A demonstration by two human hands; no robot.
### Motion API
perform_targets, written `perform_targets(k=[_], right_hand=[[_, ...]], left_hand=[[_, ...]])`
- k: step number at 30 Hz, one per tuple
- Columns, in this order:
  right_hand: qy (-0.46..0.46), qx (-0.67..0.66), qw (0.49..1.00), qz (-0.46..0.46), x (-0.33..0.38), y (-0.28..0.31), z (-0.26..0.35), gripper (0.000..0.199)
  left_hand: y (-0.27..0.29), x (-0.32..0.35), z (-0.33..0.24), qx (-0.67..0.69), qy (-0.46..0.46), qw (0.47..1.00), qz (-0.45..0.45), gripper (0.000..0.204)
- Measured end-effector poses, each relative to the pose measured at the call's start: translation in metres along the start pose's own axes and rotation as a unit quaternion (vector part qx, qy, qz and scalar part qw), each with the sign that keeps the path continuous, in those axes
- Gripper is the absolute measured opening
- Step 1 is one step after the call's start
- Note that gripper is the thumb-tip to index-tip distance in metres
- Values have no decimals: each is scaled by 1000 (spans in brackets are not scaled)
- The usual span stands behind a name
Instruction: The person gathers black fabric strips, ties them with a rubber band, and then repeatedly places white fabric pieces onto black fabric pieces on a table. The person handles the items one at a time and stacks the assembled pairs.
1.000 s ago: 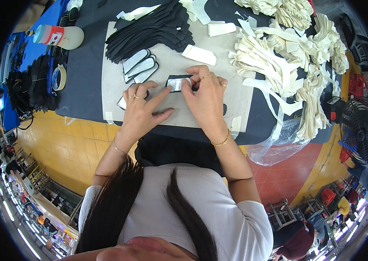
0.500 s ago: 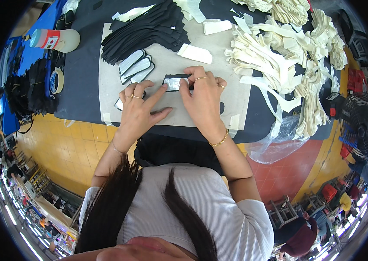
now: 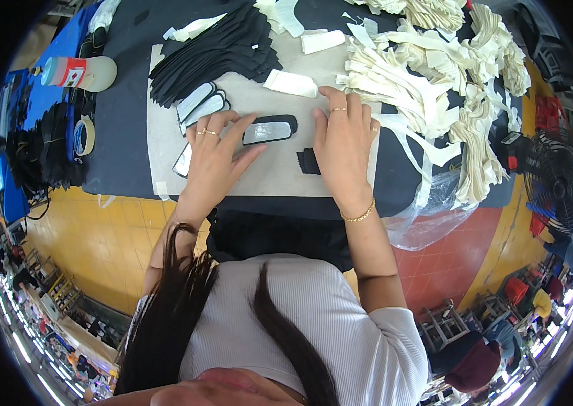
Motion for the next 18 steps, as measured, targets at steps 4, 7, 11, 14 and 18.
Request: perform_targets(k=[4, 7, 11, 14, 18], right_hand=[[50, -69, 996, -17, -18, -1, 0, 33], [77, -75, 994, -16, -27, -8, 3, 33], [113, -42, 993, -17, -32, -14, 7, 33], [112, -39, 993, -23, -31, -16, 8, 26], [122, -38, 992, -1, -30, -15, 10, 19]], left_hand=[[-7, -9, -7, -4, -37, 999, 13, 38], [-9, -10, -8, 10, -43, 999, 20, 36], [-10, -10, -6, 49, -27, 998, 20, 36], [-12, -11, -3, 69, 0, 997, 25, 35], [-13, -14, -1, 94, 21, 995, 30, 31]])
Point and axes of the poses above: each hand's wrist, its own x-axis away from the middle knuckle, its own y-axis out of the back of the hand, z = x × y, the point moved 6 cm from there along -x, towards the middle knuckle, and after that the axes turned 2 degrees about -y, right-handed, at the moved point
